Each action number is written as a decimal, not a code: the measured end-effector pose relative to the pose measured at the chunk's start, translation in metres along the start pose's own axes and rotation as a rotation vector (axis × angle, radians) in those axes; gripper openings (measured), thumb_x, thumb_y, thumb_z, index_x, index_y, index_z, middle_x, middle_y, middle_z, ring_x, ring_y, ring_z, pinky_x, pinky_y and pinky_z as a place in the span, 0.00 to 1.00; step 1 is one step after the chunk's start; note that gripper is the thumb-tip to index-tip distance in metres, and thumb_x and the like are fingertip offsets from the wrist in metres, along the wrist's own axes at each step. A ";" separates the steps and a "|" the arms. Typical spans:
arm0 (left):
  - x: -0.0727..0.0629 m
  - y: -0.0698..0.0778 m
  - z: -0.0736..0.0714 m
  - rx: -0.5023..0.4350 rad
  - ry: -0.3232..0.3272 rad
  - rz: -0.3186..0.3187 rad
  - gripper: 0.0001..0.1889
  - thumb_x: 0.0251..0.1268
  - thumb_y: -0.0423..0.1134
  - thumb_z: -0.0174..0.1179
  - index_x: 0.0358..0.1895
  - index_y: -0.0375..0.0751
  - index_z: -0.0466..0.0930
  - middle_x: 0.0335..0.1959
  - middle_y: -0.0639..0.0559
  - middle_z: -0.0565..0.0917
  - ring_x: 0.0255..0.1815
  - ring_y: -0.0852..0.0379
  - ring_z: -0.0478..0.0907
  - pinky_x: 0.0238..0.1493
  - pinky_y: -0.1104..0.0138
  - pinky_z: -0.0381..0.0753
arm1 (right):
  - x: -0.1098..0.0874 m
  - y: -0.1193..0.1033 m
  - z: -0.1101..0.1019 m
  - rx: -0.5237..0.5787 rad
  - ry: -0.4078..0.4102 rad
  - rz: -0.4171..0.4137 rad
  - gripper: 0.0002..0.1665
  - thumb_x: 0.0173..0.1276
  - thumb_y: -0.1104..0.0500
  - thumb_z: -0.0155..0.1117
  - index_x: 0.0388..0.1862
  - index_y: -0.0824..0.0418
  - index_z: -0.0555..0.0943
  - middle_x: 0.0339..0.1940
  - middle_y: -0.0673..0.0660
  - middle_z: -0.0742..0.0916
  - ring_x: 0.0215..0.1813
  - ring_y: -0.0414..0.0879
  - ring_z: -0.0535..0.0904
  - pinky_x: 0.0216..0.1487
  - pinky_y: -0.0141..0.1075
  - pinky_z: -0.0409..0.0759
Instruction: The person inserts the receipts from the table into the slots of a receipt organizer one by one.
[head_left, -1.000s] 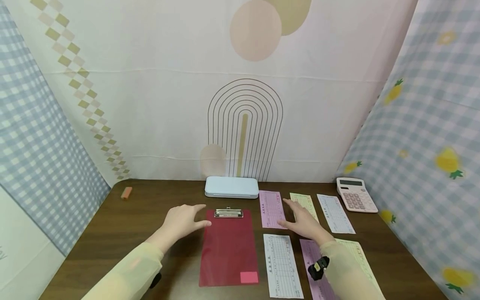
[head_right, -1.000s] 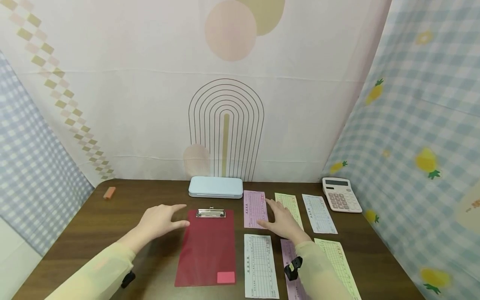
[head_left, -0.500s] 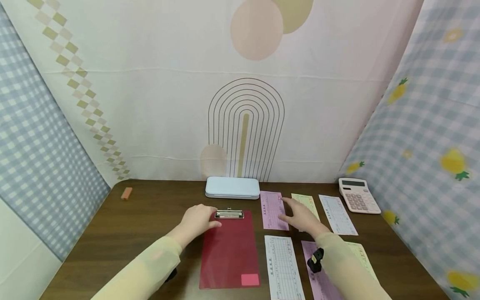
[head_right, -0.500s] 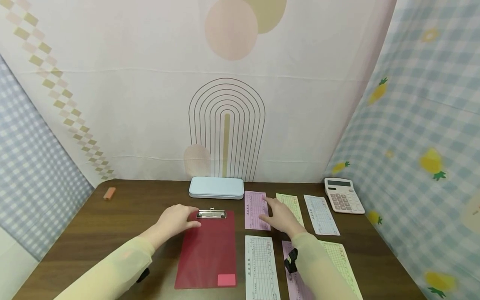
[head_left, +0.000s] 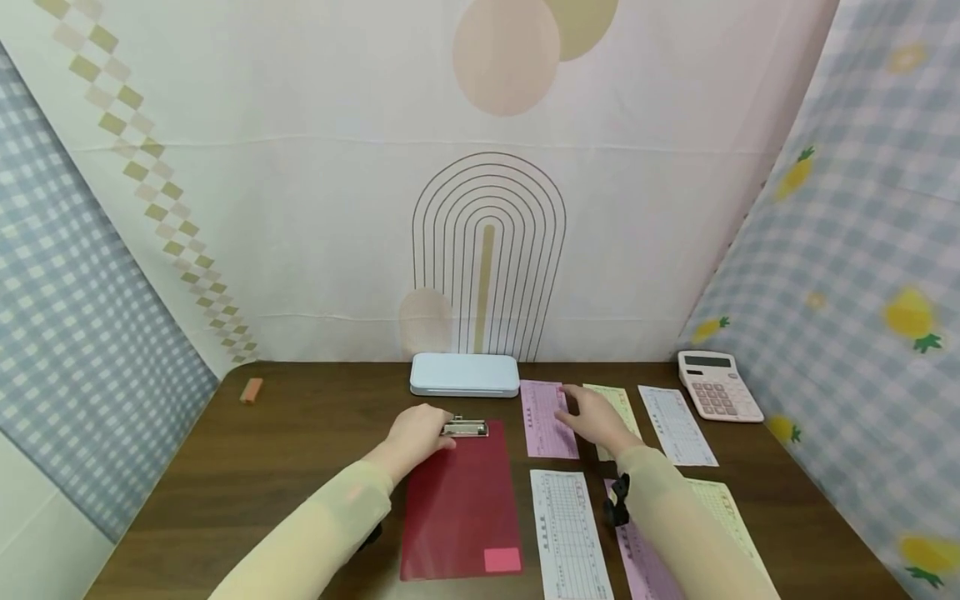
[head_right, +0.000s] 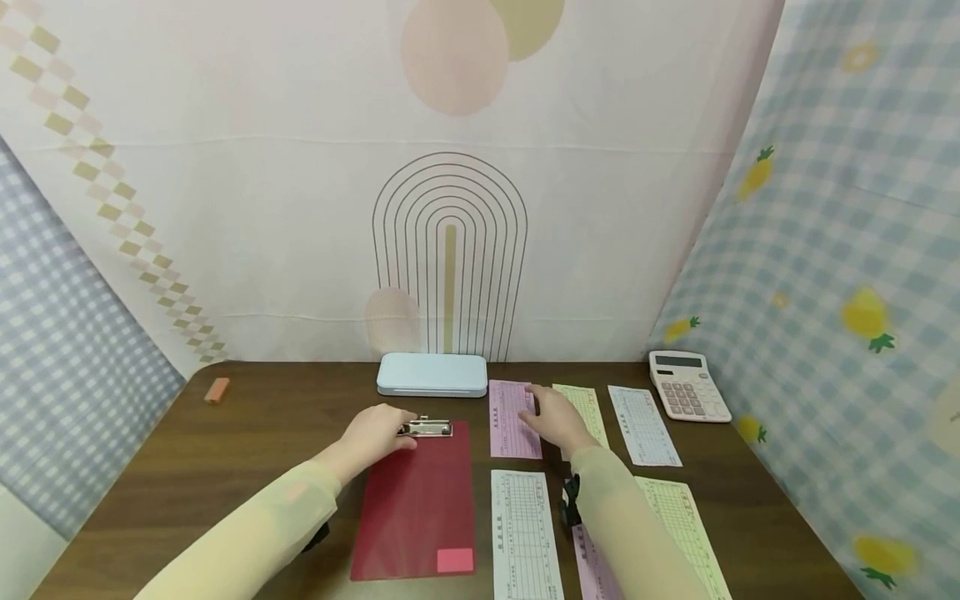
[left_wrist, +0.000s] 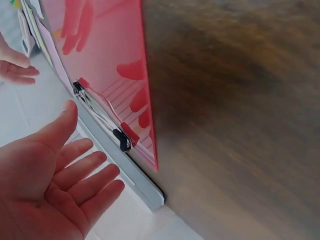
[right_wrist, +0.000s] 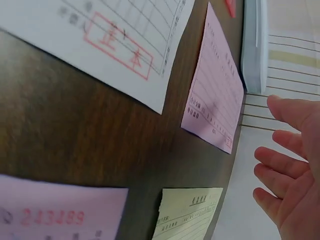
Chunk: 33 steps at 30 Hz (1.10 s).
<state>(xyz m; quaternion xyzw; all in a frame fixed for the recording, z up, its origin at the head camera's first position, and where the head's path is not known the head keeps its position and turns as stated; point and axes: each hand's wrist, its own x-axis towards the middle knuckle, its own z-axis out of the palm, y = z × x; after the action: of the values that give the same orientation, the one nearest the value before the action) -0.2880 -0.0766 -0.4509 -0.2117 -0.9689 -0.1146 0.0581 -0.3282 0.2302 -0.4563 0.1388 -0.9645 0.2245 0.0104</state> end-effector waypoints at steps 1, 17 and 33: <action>0.001 0.000 0.000 0.000 -0.006 0.002 0.12 0.48 0.45 0.71 0.34 0.43 0.84 0.23 0.54 0.82 0.30 0.53 0.80 0.33 0.58 0.78 | 0.002 0.000 0.000 -0.010 -0.003 -0.005 0.32 0.65 0.57 0.63 0.64 0.70 0.69 0.62 0.68 0.76 0.63 0.64 0.71 0.62 0.54 0.68; 0.019 0.007 0.008 0.073 -0.090 -0.032 0.07 0.50 0.39 0.71 0.22 0.46 0.82 0.25 0.55 0.83 0.29 0.57 0.79 0.32 0.64 0.79 | 0.024 0.012 0.007 -0.040 -0.014 0.058 0.29 0.62 0.61 0.66 0.61 0.70 0.72 0.55 0.67 0.81 0.57 0.59 0.77 0.57 0.50 0.74; 0.048 0.016 0.022 0.099 -0.113 -0.010 0.13 0.49 0.35 0.68 0.15 0.46 0.74 0.23 0.54 0.82 0.24 0.60 0.73 0.29 0.67 0.74 | 0.058 0.005 0.009 -0.111 -0.034 0.023 0.27 0.63 0.62 0.65 0.59 0.70 0.74 0.54 0.67 0.82 0.55 0.58 0.79 0.56 0.50 0.75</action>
<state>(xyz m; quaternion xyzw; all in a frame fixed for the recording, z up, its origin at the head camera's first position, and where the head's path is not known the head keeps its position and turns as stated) -0.3261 -0.0382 -0.4613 -0.2097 -0.9761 -0.0549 0.0131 -0.3854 0.2151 -0.4616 0.1310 -0.9770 0.1682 -0.0008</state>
